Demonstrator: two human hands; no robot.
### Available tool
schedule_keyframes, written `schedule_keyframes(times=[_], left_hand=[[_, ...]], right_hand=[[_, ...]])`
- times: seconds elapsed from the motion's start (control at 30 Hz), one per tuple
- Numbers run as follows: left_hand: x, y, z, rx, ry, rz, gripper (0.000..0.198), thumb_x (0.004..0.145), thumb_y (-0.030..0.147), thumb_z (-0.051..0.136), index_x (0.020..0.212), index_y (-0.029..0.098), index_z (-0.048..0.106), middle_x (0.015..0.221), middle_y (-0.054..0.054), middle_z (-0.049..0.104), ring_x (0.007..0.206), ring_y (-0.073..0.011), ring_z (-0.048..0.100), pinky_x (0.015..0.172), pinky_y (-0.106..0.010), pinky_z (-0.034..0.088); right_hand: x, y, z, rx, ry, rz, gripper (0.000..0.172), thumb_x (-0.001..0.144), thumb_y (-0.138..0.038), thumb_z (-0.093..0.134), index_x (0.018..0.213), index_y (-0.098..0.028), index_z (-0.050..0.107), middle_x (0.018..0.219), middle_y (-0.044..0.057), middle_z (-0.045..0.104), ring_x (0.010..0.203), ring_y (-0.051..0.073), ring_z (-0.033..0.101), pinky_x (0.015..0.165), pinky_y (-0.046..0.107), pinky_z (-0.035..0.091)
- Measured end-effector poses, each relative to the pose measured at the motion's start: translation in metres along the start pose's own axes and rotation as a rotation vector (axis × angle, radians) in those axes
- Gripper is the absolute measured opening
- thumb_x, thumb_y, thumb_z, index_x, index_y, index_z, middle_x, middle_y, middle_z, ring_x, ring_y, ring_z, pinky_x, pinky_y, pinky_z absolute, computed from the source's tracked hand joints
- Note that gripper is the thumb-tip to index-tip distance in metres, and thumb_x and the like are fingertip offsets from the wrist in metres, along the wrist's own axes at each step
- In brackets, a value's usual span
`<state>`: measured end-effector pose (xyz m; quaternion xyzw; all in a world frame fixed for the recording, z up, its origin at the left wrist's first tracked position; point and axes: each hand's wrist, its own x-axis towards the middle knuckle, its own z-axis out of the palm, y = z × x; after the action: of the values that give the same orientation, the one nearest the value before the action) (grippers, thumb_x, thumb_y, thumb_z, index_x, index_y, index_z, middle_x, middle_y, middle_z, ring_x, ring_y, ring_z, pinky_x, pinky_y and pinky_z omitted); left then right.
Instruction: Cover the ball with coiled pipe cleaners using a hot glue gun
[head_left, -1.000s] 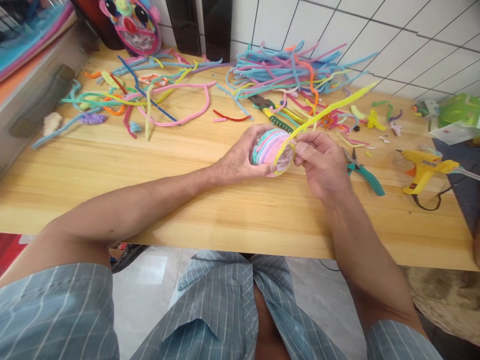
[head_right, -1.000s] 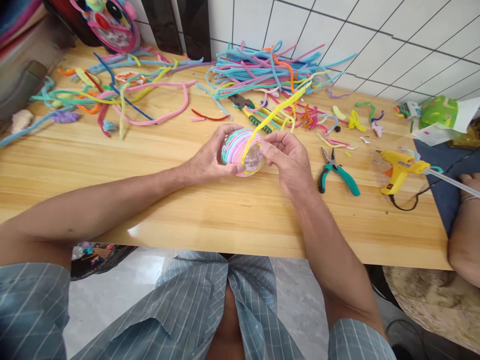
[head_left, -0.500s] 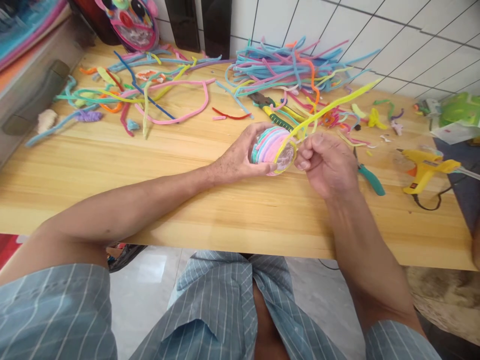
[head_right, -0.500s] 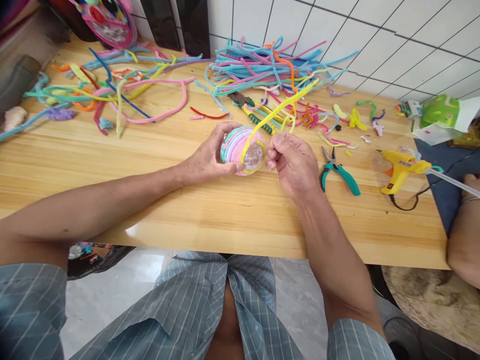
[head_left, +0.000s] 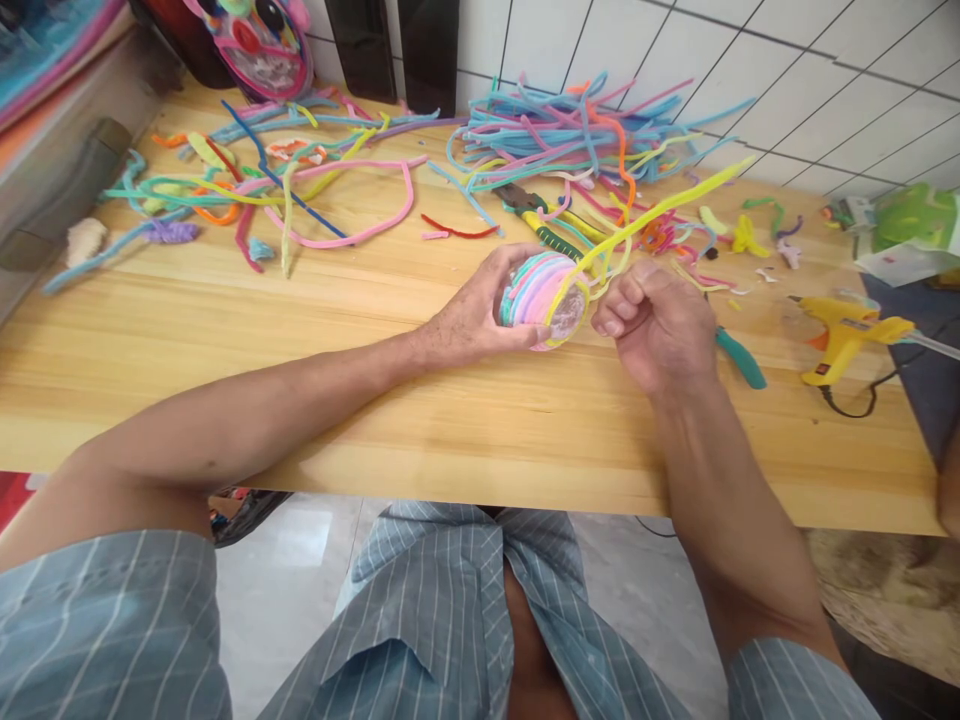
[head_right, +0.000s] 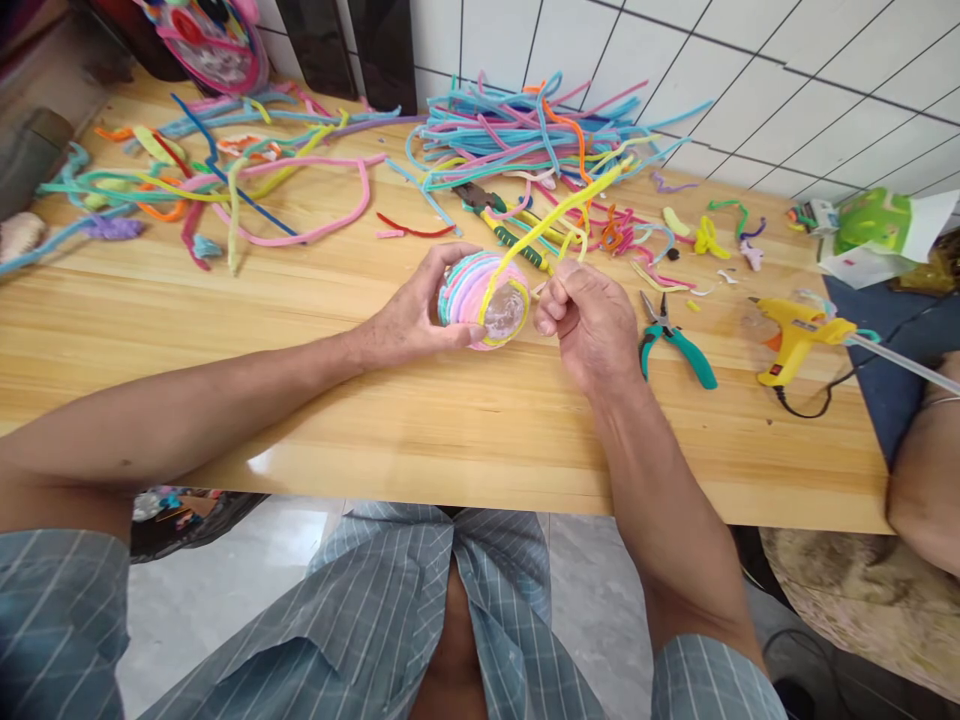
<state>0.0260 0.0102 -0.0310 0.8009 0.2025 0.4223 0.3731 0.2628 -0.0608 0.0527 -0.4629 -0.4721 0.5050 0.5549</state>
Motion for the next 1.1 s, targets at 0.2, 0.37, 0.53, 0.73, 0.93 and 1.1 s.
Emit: schedule_keyframes(times=[0.2, 0.37, 0.53, 0.73, 0.93, 1.1], left_hand=[[-0.002, 0.001, 0.0, -0.021, 0.047, -0.055, 0.103, 0.085, 0.088, 0.081, 0.162, 0.03, 0.044, 0.164, -0.016, 0.061, 0.155, -0.0393, 0.061, 0.133, -0.059, 0.053], [-0.002, 0.0, 0.0, -0.018, 0.067, -0.076, 0.105, 0.084, 0.087, 0.083, 0.163, 0.031, 0.043, 0.163, -0.016, 0.061, 0.154, -0.0401, 0.061, 0.132, -0.061, 0.053], [-0.002, 0.002, -0.001, -0.018, 0.069, -0.083, 0.103, 0.086, 0.086, 0.082, 0.164, 0.03, 0.044, 0.163, -0.016, 0.06, 0.153, -0.0396, 0.061, 0.132, -0.061, 0.053], [-0.003, 0.004, -0.001, -0.059, 0.064, -0.093, 0.097, 0.09, 0.085, 0.079, 0.164, 0.031, 0.044, 0.166, -0.015, 0.059, 0.156, -0.04, 0.06, 0.132, -0.062, 0.053], [-0.003, 0.001, -0.001, -0.096, 0.054, -0.098, 0.096, 0.091, 0.084, 0.079, 0.164, 0.031, 0.044, 0.167, -0.015, 0.058, 0.156, -0.0382, 0.06, 0.132, -0.059, 0.053], [-0.003, 0.002, -0.002, -0.101, 0.056, -0.103, 0.091, 0.093, 0.083, 0.076, 0.162, 0.032, 0.045, 0.163, -0.014, 0.061, 0.152, -0.038, 0.062, 0.13, -0.06, 0.055]], right_hand=[[0.011, 0.01, -0.021, -0.365, 0.129, -0.109, 0.028, 0.077, -0.033, 0.097, 0.081, -0.027, 0.069, 0.068, -0.006, 0.061, 0.061, 0.013, 0.053, 0.057, 0.029, 0.047], [0.009, 0.014, -0.019, -0.391, 0.145, -0.193, 0.013, 0.092, -0.036, 0.087, 0.096, -0.031, 0.075, 0.073, -0.005, 0.064, 0.065, 0.016, 0.06, 0.063, 0.033, 0.054], [-0.007, 0.011, -0.001, -0.484, 0.084, -0.323, 0.026, 0.095, -0.049, 0.088, 0.112, -0.034, 0.076, 0.091, -0.002, 0.073, 0.086, 0.021, 0.069, 0.086, 0.041, 0.063], [-0.012, 0.025, 0.001, -0.668, -0.091, -0.43, 0.071, 0.084, -0.046, 0.098, 0.145, -0.037, 0.063, 0.159, 0.011, 0.066, 0.15, 0.037, 0.062, 0.124, 0.058, 0.056], [-0.01, 0.037, 0.005, -0.688, -0.11, -0.432, 0.076, 0.085, -0.045, 0.098, 0.15, -0.036, 0.061, 0.158, 0.011, 0.067, 0.152, 0.039, 0.062, 0.126, 0.063, 0.057], [-0.011, 0.037, 0.01, -0.664, -0.076, -0.424, 0.075, 0.083, -0.042, 0.099, 0.148, -0.036, 0.062, 0.155, 0.011, 0.068, 0.15, 0.039, 0.063, 0.123, 0.063, 0.06]])
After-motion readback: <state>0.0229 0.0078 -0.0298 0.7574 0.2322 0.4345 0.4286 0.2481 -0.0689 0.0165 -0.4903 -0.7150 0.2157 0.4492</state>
